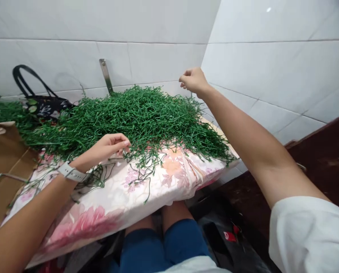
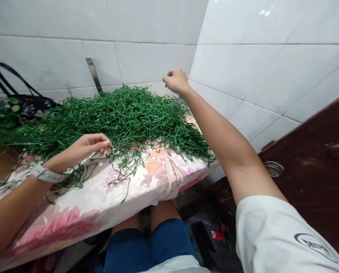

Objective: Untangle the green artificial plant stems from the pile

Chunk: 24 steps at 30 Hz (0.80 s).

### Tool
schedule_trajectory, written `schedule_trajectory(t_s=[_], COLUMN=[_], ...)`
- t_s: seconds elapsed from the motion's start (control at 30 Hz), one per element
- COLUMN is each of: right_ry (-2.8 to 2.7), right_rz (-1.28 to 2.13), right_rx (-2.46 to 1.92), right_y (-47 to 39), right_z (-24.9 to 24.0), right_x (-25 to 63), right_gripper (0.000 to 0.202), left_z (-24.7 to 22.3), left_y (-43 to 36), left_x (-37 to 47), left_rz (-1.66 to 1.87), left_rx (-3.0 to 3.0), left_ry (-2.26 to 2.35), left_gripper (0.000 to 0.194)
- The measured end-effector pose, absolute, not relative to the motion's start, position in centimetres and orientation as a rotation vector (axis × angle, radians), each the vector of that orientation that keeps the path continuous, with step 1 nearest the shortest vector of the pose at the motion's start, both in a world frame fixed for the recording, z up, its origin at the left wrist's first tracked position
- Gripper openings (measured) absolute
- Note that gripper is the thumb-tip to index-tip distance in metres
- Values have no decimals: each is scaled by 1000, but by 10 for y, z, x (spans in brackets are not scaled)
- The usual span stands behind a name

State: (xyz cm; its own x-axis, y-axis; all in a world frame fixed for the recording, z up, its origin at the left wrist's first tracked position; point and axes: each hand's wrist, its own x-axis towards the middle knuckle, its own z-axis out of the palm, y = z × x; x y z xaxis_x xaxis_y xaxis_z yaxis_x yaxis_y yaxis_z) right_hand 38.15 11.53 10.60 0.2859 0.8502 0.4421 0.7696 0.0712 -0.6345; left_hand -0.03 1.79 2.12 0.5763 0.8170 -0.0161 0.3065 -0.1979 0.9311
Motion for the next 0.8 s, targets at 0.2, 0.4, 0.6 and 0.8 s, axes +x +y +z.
schedule_trajectory(t_s=[0.2, 0.4, 0.6, 0.8], right_ry=[-2281, -2896, -2864, -2887], right_rz=[190, -115, -458, -798], right_rx=[-1089, -306, -495, -629], right_y=[42, -21, 25, 66], right_z=[37, -37, -39, -29], right_x=[261, 197, 205, 221], right_gripper=[37, 42, 33, 38], left_z=[53, 59, 50, 51], left_y=[28, 53, 72, 75], left_x=[-31, -67, -89, -95], left_rz=[953, 1152, 1342, 1442], left_rx=[1816, 2208, 2150, 2138], left_ry=[983, 1354, 1394, 1358], left_gripper=[33, 18, 13, 15])
